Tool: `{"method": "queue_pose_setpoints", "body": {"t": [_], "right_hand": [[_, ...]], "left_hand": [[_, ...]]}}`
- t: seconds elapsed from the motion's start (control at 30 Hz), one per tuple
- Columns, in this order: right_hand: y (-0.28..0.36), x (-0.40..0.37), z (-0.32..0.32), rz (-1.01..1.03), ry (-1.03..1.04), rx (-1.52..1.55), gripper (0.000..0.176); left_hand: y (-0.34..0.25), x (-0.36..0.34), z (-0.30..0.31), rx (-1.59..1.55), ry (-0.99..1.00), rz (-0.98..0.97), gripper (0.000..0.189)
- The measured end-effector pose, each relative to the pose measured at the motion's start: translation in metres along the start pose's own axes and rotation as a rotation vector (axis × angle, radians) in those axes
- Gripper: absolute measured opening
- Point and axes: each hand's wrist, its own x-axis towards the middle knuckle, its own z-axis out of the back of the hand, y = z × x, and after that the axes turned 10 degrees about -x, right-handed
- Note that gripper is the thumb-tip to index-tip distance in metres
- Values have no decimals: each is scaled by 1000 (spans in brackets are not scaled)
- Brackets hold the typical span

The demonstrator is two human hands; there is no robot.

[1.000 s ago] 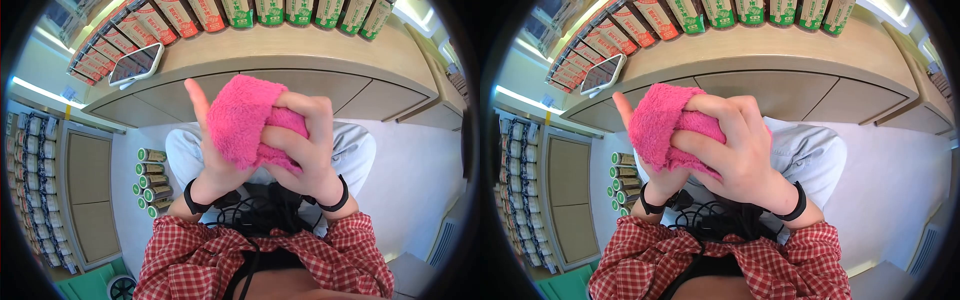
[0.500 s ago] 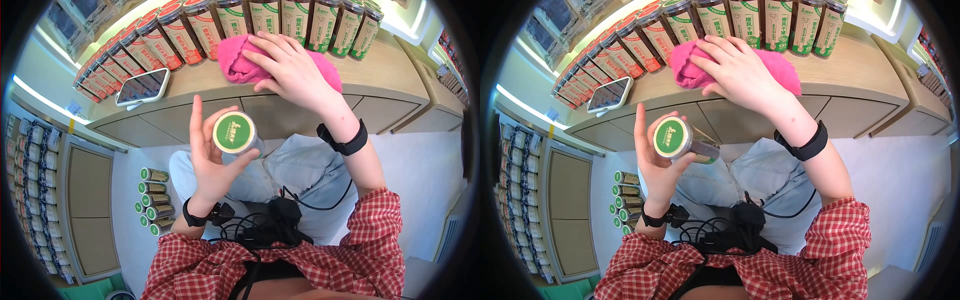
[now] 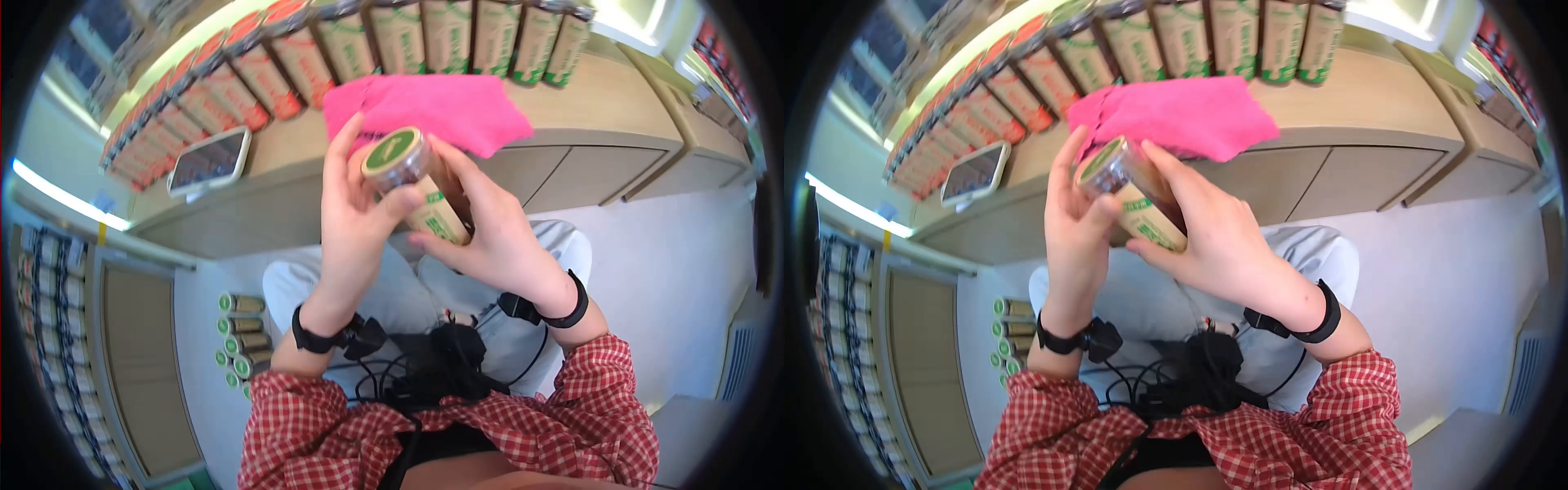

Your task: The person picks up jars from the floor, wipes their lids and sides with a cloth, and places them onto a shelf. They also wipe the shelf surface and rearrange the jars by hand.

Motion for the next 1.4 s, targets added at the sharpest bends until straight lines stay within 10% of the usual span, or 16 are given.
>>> {"method": "queue_pose_setpoints", "body": {"t": [0.27, 0.5, 1.07, 1.27, 1.4], "right_hand": [[-73, -7, 149, -325, -629, 94, 62], [-191, 45, 211, -341, -479, 111, 64], [-199, 71, 183, -300, -335, 328, 64], [-204, 45, 172, -229, -489, -44, 59], [-179, -19, 153, -157, -753, -163, 46]], "left_hand": [[4, -5, 16, 327, 112, -119, 54], [-22, -39, 84, 260, -261, -92, 43], [-66, -183, 294, 152, -1347, -500, 45], [-70, -218, 319, 541, -1513, -643, 38], [-65, -233, 333, 1703, -1159, -200, 49]]}}
